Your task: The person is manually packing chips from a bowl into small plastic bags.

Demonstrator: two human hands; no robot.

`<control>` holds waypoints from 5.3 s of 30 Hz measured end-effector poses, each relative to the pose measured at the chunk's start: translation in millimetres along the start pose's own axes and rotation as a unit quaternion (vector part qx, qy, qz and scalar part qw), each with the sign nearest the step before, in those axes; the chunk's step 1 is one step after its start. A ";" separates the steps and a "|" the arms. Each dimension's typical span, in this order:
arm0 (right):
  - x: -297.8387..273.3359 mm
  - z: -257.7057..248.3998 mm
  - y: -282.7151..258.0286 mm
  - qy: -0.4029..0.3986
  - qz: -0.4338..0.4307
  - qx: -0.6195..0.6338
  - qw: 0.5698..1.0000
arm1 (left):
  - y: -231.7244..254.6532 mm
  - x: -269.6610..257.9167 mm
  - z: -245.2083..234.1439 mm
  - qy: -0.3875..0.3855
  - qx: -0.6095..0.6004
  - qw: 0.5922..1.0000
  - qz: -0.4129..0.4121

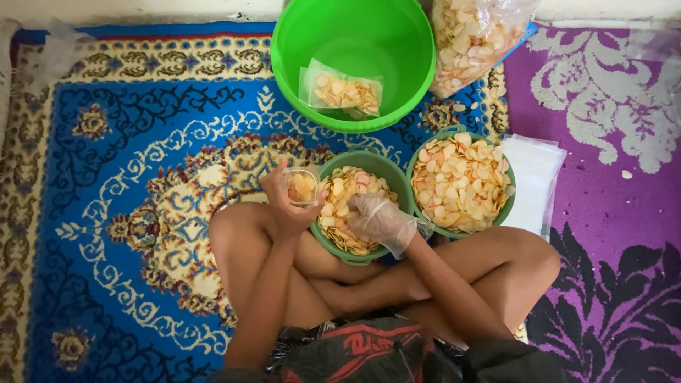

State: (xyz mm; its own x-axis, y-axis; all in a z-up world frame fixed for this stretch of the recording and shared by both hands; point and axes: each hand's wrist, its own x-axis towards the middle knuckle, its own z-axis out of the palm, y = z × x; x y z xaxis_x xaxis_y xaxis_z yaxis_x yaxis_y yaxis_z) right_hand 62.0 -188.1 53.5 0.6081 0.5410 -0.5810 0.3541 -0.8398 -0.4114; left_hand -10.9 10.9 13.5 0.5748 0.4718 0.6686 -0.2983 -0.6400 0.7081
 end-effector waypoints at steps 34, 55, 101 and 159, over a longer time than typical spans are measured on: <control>-21.9 -30.5 -4.0 0.122 -0.001 0.750 0.650 | 19.4 17.5 -1.9 -0.269 0.056 0.961 0.004; -35.1 -24.5 -9.6 0.182 -0.152 0.608 0.758 | -0.6 -1.7 6.6 -0.328 0.186 0.921 0.098; 3.5 -4.8 12.0 0.219 -0.014 0.019 0.976 | 11.4 23.7 -5.4 -0.370 0.039 0.921 -0.112; -29.1 -36.9 -1.3 0.112 -0.025 0.680 0.724 | -2.7 -8.0 15.5 -0.322 0.196 0.922 0.089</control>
State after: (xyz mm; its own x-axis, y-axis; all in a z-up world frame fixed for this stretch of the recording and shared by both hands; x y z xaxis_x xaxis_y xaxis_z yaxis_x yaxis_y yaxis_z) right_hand 70.2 -204.5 96.9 0.7731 0.4197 -0.4756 -0.5548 0.0839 -0.8278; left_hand -2.9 -0.6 2.7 0.9143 -0.0380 0.4032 -0.2050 -0.9021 0.3798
